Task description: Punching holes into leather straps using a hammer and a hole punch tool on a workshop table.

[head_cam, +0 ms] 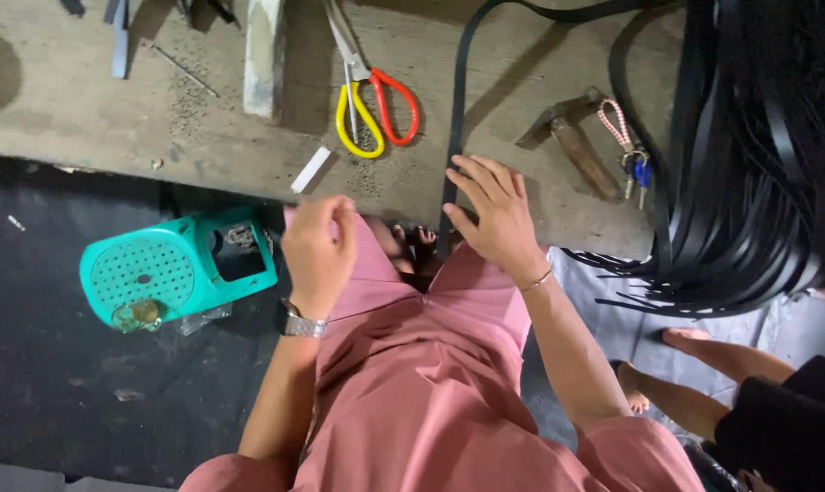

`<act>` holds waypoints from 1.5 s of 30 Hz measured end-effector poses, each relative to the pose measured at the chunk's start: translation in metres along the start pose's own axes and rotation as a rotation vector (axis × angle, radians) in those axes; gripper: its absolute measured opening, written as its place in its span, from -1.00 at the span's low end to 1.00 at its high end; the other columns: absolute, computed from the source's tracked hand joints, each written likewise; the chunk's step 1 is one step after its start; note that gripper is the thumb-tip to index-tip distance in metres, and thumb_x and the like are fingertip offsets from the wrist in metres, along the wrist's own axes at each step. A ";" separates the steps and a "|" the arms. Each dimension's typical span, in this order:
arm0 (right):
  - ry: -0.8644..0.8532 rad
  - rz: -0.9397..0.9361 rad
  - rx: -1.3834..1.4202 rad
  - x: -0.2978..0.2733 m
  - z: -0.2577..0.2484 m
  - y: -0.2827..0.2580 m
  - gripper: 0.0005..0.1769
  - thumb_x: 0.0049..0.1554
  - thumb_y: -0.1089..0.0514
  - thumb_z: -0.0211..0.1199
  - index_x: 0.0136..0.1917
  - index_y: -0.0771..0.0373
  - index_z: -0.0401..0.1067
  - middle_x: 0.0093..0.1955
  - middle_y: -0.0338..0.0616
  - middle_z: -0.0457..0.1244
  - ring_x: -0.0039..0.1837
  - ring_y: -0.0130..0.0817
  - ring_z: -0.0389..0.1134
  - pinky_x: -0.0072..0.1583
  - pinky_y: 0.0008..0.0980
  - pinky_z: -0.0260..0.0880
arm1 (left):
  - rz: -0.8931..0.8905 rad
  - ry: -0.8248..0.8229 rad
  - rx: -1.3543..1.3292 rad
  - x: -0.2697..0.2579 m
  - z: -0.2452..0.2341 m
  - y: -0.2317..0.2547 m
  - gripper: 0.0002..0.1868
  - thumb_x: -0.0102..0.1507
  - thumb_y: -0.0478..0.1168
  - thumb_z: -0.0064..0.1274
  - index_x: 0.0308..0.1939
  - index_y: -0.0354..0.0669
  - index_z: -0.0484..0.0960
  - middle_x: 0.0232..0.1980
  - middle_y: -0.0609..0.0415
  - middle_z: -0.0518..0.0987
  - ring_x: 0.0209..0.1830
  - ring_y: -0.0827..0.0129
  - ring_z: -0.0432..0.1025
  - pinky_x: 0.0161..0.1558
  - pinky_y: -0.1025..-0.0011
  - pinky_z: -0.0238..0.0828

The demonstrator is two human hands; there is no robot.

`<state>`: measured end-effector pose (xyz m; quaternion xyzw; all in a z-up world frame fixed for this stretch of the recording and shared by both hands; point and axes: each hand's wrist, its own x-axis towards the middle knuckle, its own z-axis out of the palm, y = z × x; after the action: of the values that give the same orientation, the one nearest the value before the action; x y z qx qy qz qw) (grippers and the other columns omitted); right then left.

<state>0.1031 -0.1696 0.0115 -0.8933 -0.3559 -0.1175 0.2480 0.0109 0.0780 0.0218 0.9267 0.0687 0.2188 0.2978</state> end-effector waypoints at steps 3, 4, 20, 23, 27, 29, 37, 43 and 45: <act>-0.029 -0.017 0.021 0.001 -0.001 0.006 -0.59 0.29 -0.07 0.25 0.28 0.19 0.50 0.43 -0.13 0.27 0.41 -0.17 0.22 0.21 -0.25 0.16 | 0.041 0.073 0.038 0.012 -0.009 -0.021 -0.95 0.37 -0.35 0.07 -0.13 -0.11 0.60 -0.38 0.07 0.49 -0.32 0.14 0.46 -0.18 0.28 0.45; -0.055 -0.017 0.022 0.002 -0.002 0.007 -0.59 0.30 -0.09 0.23 0.28 0.19 0.49 0.44 -0.13 0.26 0.39 -0.17 0.21 0.19 -0.26 0.14 | 0.044 0.078 0.039 0.014 -0.011 -0.027 -0.93 0.36 -0.36 0.08 -0.11 -0.11 0.58 -0.36 0.11 0.47 -0.31 0.20 0.43 -0.17 0.34 0.44; -0.182 0.117 -0.031 0.007 -0.009 0.004 -0.40 0.27 -0.23 0.21 0.44 0.12 0.40 0.61 -0.26 0.08 0.33 -0.13 0.18 0.23 -0.10 0.17 | -0.102 -0.245 0.262 0.126 0.086 -0.045 -0.70 0.41 -0.05 0.16 -0.15 -0.25 0.58 -0.21 -0.10 0.62 -0.37 0.24 0.57 -0.43 0.39 0.57; -0.159 0.103 -0.044 0.008 -0.012 0.007 -0.41 0.26 -0.24 0.24 0.42 0.10 0.43 0.59 -0.30 0.12 0.31 -0.18 0.20 0.24 -0.12 0.20 | -0.168 -0.278 0.267 0.130 0.091 -0.050 -0.67 0.40 -0.04 0.21 -0.21 -0.28 0.60 -0.36 -0.05 0.62 -0.45 0.35 0.49 -0.56 0.50 0.41; -0.225 0.102 -0.059 0.007 -0.010 0.011 -0.26 0.24 -0.29 0.24 0.52 0.15 0.29 0.61 -0.31 0.07 0.30 -0.18 0.16 0.23 -0.13 0.21 | -0.167 -0.273 0.402 0.138 0.091 -0.055 -0.65 0.41 -0.05 0.21 -0.27 -0.28 0.56 -0.32 -0.17 0.55 -0.45 0.04 0.56 -0.61 0.31 0.45; -0.237 0.092 -0.073 0.006 -0.008 0.012 -0.23 0.26 -0.33 0.18 0.54 0.16 0.26 0.62 -0.31 0.06 0.31 -0.19 0.15 0.23 -0.14 0.21 | -0.157 -0.273 0.418 0.143 0.092 -0.057 -0.66 0.42 -0.09 0.19 -0.31 -0.30 0.60 -0.33 -0.17 0.55 -0.44 0.04 0.56 -0.61 0.32 0.47; -0.222 0.103 -0.080 0.004 -0.009 0.008 -0.25 0.28 -0.32 0.15 0.54 0.17 0.27 0.62 -0.32 0.05 0.35 -0.17 0.15 0.25 -0.04 0.24 | -0.074 -0.036 0.082 0.152 0.080 -0.043 -0.63 0.25 -0.38 0.12 -0.62 -0.11 0.35 -0.67 0.22 0.37 -0.71 0.56 0.21 -0.66 0.55 0.13; -0.213 0.061 -0.087 0.007 -0.011 0.011 -0.19 0.28 -0.44 0.02 0.48 0.22 0.32 0.60 -0.24 0.09 0.37 -0.18 0.16 0.24 -0.11 0.19 | -0.262 -0.190 -0.867 0.113 0.035 0.032 -0.73 0.45 -0.09 -0.02 -0.05 -0.27 0.53 -0.32 -0.08 0.70 -0.45 0.36 0.65 -0.46 0.55 0.68; -0.155 0.064 -0.078 0.005 -0.002 0.017 -0.12 0.20 -0.54 0.04 0.49 0.14 0.32 0.58 -0.26 0.11 0.35 -0.18 0.16 0.19 -0.15 0.16 | -0.264 -0.208 -0.940 0.099 0.047 0.029 -0.72 0.44 -0.14 0.00 0.01 -0.35 0.48 -0.27 -0.20 0.68 -0.36 0.23 0.65 -0.34 0.42 0.69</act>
<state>0.1185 -0.1788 0.0087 -0.9196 -0.3404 -0.0537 0.1885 0.1202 0.0547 0.0404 0.6924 0.0492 0.0931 0.7138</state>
